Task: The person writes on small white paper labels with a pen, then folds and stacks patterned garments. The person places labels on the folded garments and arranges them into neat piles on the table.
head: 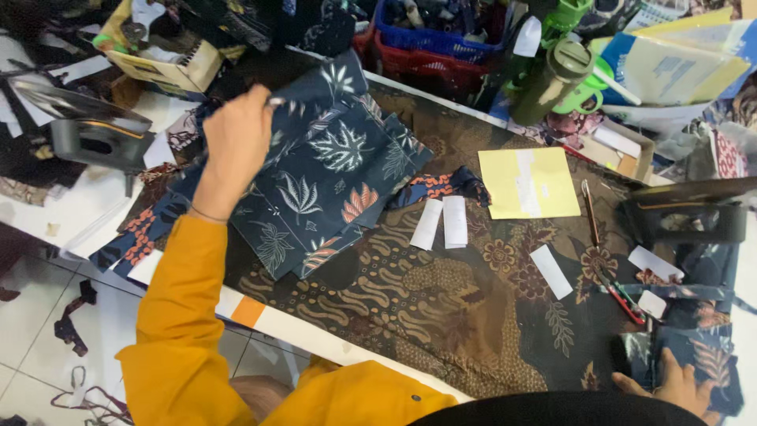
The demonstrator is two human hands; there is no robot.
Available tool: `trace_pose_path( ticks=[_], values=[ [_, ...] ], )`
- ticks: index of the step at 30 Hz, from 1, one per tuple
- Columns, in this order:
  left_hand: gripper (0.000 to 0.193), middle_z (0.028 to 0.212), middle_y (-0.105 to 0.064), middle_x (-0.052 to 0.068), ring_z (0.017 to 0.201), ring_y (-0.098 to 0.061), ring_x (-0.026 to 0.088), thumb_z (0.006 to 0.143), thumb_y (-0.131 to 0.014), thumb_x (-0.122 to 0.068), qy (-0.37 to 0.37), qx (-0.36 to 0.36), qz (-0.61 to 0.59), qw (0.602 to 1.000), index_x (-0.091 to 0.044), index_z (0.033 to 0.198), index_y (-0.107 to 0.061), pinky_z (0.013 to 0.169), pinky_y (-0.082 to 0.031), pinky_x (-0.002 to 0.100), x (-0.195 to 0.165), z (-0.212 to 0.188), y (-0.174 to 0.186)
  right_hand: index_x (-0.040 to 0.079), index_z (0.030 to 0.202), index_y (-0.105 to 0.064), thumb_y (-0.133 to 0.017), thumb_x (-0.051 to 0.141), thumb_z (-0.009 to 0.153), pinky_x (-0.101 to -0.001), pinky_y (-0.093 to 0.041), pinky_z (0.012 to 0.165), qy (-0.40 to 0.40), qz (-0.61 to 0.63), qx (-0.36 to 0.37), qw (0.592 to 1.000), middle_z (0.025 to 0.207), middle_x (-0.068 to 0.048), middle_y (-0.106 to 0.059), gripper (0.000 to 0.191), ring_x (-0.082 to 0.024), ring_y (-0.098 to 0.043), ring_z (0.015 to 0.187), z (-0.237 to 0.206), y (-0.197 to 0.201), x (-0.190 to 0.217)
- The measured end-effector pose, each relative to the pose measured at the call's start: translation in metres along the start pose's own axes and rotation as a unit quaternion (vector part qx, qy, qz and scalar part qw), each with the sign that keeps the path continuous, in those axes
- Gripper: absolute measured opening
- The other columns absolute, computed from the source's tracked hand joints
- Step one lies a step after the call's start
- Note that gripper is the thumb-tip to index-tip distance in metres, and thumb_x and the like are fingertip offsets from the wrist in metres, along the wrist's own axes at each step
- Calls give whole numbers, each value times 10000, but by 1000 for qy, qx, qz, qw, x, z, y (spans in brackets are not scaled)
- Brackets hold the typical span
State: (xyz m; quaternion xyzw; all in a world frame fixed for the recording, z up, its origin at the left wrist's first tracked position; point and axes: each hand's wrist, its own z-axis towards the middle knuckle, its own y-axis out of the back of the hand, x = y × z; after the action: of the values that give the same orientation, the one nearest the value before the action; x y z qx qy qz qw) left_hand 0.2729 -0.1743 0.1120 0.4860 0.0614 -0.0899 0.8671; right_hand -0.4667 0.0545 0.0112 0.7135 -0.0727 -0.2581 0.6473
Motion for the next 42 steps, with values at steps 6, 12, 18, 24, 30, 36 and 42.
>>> trace_pose_path(
  ticks=[6,12,18,24,30,36,42],
  values=[
    [141,865,-670,117,775,-670,364,1074,-701,-178,-88,-120,14,989,-74,1057,-608,609,-487,477,-28,29,69,127,1440,-593,-744,335,883,-417,-480,1073,211,349,-80,909,1333,-172,-652,613,-332,-626,1269,-4,80,84],
    [172,746,-517,13,655,-574,179,1004,-697,-225,-205,-120,166,957,-151,885,-596,510,-422,343,-112,-40,93,-19,1456,-490,-460,698,910,-479,-556,1012,201,745,330,544,1356,-227,-661,902,-353,-676,1203,-30,116,238],
    [316,808,-527,-15,745,-568,152,878,-685,-283,-343,31,29,939,-78,1113,-739,573,-439,284,-187,-176,52,-57,1399,-455,-488,760,964,-465,-594,808,-51,808,437,393,1070,-149,-686,926,-256,-721,911,-41,80,306],
    [433,959,-610,90,904,-625,279,892,-696,-506,-218,356,-215,883,-93,1020,-705,685,-529,397,-172,-225,-15,-5,1377,-522,-685,-23,832,-349,-575,787,122,737,381,545,1072,-106,-739,569,-160,-704,885,-45,59,279],
    [487,1142,-635,95,1066,-613,272,766,-638,-151,-198,106,-1,974,-55,1243,-638,894,-510,401,-137,-194,-46,-13,1347,-528,-747,-8,859,-387,-515,943,330,598,189,706,1178,-170,-706,534,-275,-656,1083,-54,70,259],
    [331,1013,-609,53,969,-630,239,833,-670,-245,-169,228,-56,957,-100,1130,-659,744,-559,357,-113,-188,-41,130,1426,-464,-750,174,847,-407,-511,918,162,435,143,874,1178,-158,-655,647,-351,-652,1083,-92,104,267],
    [107,924,-597,40,929,-651,219,894,-660,-191,-199,204,25,958,-127,974,-631,723,-577,324,-100,-182,-33,181,1306,-619,-794,130,784,-480,-419,1022,350,383,-59,853,1344,-127,-589,553,-365,-515,1256,-96,112,302]
  ],
)
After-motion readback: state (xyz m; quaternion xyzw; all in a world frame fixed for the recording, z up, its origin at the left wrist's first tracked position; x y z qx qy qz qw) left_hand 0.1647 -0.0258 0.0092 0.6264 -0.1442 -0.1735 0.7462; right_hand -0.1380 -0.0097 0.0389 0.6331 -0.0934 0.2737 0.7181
